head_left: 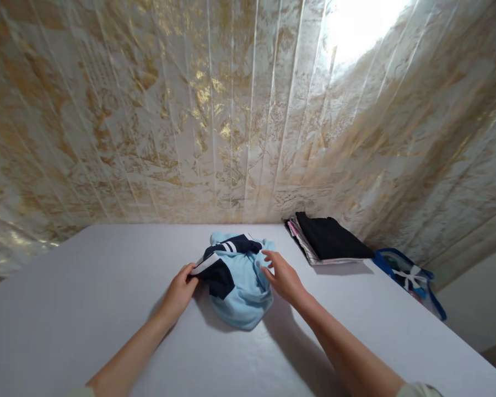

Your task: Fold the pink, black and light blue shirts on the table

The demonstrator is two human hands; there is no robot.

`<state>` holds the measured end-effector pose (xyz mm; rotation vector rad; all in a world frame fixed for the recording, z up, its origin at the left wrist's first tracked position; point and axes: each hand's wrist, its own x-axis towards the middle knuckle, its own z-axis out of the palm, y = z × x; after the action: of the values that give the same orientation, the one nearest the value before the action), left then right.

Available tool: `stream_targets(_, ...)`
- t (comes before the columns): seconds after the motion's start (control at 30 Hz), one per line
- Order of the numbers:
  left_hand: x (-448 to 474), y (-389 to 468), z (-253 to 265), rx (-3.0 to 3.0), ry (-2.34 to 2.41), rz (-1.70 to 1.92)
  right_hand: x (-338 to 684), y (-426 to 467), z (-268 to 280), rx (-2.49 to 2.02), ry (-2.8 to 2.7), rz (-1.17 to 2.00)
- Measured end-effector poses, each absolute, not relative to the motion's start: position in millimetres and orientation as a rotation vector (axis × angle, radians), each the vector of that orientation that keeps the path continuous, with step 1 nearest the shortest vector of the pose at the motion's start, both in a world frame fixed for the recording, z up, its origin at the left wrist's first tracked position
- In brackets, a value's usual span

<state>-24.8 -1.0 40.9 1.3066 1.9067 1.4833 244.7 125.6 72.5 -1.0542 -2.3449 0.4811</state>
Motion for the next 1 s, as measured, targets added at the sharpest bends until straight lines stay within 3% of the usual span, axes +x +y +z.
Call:
stream_targets(0.2, -21, -4, 42, 1.428, 1.890, 1.507, 183, 143, 118, -1.003, -2.635, 0.219)
stream_targets(0.43, -16, -11, 46, 1.464, 1.921, 1.529, 119, 151, 110, -0.964, -2.802, 0.033)
stream_targets(0.73, -64, -30, 54, 1.227, 2.366, 1.737, 216, 188, 159, -1.401, -2.257, 0.020)
stream_targets(0.9, -87, -40, 85, 1.184, 2.438, 1.717, 266, 200, 176, -1.332, -2.085, 0.102)
stream_targets(1.0, -88, -46, 113, 0.998, 2.239, 1.849, 279, 199, 183, -1.190, -2.036, 0.254)
